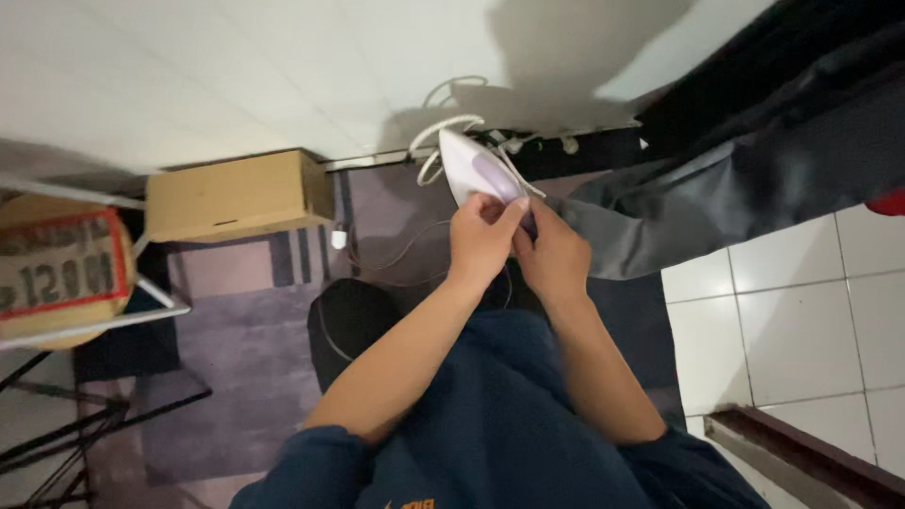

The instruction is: The person organizes an iron, power adapters, and various cables by winding their cords and grouping them together.

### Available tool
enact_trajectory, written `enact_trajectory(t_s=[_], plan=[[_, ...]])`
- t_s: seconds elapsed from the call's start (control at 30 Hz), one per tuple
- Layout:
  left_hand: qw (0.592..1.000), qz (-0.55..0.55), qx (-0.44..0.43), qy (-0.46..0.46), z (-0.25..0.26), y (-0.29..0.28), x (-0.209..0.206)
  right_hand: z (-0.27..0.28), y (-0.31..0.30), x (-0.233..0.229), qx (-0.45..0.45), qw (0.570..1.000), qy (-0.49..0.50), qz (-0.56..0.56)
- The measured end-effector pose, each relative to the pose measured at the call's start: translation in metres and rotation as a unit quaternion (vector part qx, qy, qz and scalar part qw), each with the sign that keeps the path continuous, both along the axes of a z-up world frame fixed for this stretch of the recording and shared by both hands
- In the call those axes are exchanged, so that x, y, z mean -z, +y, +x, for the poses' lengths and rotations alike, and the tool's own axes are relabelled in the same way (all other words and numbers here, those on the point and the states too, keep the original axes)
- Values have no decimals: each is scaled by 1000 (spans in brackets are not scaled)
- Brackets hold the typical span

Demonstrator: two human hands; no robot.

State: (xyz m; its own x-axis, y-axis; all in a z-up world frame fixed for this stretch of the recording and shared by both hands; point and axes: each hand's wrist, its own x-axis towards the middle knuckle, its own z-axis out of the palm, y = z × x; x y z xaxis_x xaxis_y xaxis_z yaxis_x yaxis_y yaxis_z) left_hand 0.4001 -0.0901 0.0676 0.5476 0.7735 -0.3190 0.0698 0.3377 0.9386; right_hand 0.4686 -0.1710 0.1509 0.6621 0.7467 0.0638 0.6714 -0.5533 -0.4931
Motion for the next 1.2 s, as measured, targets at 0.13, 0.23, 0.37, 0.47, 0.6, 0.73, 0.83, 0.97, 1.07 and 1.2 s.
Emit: enact_trajectory(t_s=[0.13,0.23,0.37,0.47,0.6,0.73,0.83,0.97,1.07,1.2], plan=[[969,3,-162,-188,-20,26,4,-22,2,-12,-67,989,91,-101],[943,-72,-262,-192,-65,68,-23,7,-15,-16,-63,994,31,-80],[961,-16,-251,-117,-155,130,-77,80,-69,-9,84,969,-45,-226],[950,40,-257,-171,-203,149,-125,88,-73,-20,63,967,-79,-235],[940,122,-210,-241,-236,146,-193,18,-19,-66,19,992,118,-41],[855,97,-164,-482,-233,131,-248,-80,46,-109,-346,877,294,159],[808,98,-143,-563,-232,122,-273,-139,83,-94,-435,780,412,182],[791,212,-182,-545,-247,130,-291,-153,79,-60,-334,798,488,117],[840,327,-224,-369,-265,140,-288,-116,67,-75,-260,883,357,159],[856,316,-107,-396,-263,141,-276,-98,60,-130,-290,924,102,226]])
